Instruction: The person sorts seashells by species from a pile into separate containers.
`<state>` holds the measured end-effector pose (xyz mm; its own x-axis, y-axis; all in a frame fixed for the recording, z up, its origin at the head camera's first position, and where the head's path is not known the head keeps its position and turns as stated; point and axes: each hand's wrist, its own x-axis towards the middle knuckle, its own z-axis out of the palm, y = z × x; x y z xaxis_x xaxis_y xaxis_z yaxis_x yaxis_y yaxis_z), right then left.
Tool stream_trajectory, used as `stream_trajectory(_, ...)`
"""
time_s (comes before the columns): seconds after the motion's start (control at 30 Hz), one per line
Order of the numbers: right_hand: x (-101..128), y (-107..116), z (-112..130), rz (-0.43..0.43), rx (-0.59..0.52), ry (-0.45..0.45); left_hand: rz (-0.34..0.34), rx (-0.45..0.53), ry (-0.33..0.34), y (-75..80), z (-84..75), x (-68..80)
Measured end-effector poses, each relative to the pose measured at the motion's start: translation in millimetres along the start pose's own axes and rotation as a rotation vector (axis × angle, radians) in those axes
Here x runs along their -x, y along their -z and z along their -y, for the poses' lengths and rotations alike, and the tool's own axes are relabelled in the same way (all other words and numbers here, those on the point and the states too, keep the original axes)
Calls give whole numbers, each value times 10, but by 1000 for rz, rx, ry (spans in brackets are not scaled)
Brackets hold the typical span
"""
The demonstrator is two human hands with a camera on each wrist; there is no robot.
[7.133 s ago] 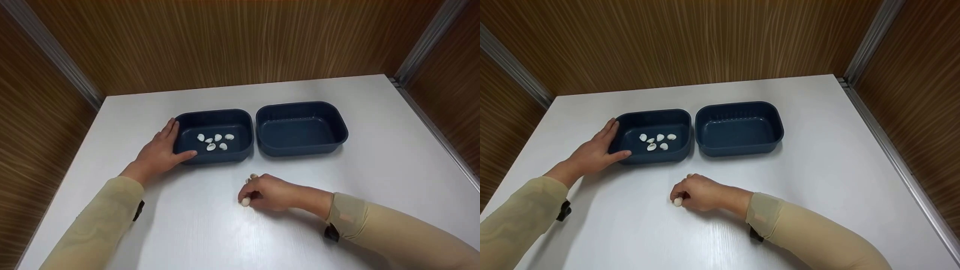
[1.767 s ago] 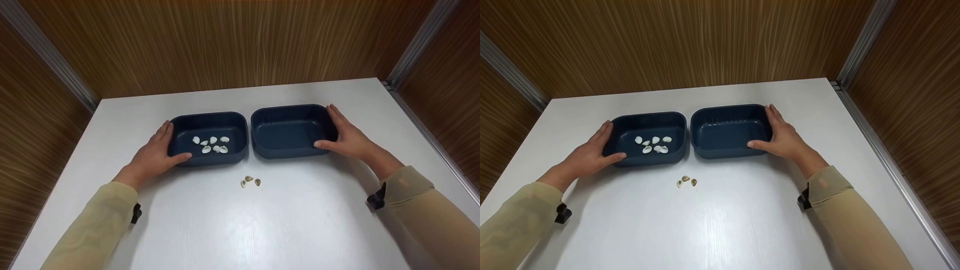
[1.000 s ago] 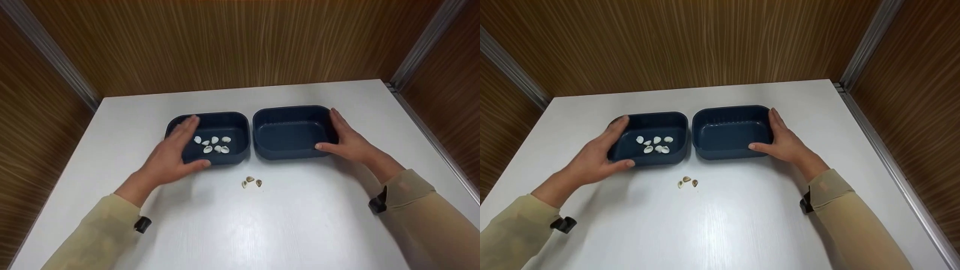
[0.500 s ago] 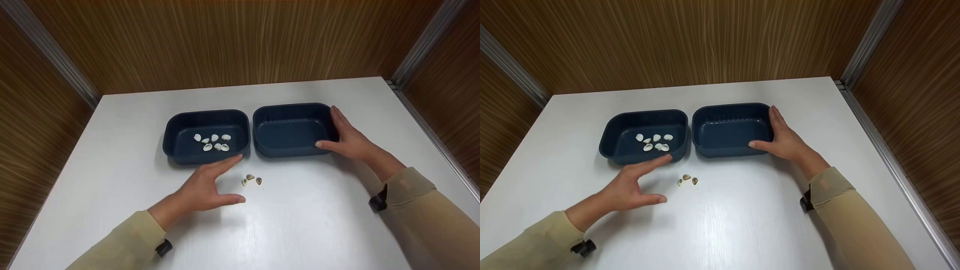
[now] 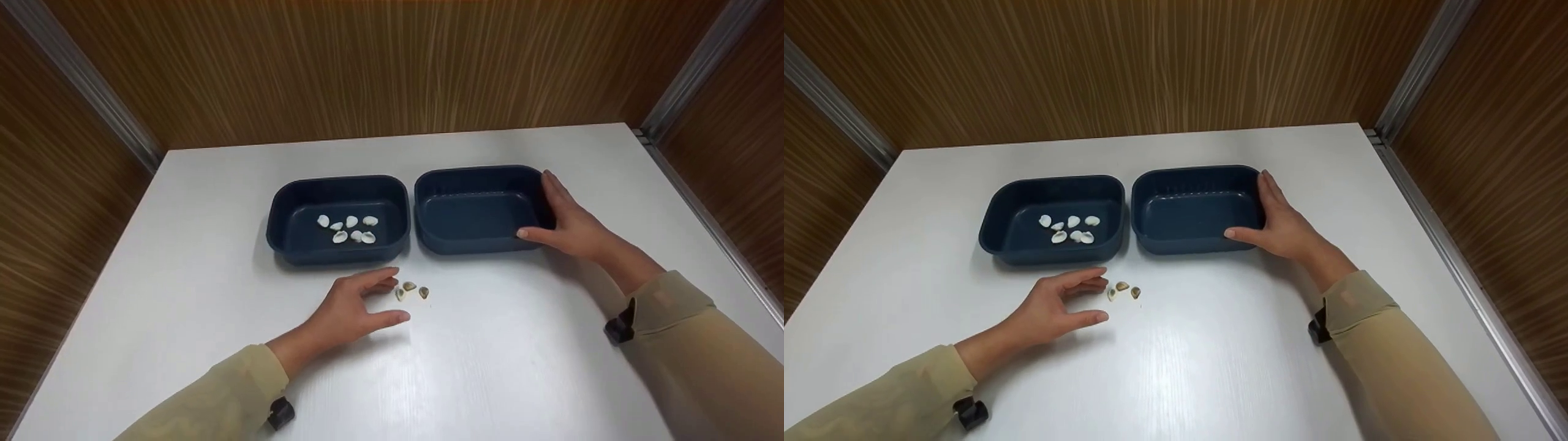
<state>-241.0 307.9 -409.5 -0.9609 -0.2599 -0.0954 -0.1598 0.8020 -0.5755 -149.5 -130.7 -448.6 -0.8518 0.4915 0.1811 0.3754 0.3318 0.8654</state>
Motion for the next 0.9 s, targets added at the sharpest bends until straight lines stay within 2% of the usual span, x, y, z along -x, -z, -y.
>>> stream_trajectory(0.4, -5, -7, 1, 3, -6, -14, -57, -45, 56, -47, 156, -82)
stream_trajectory(0.9, -1, -13, -32, -15, -12, -13, -62, -100, 77, -109, 164, -113)
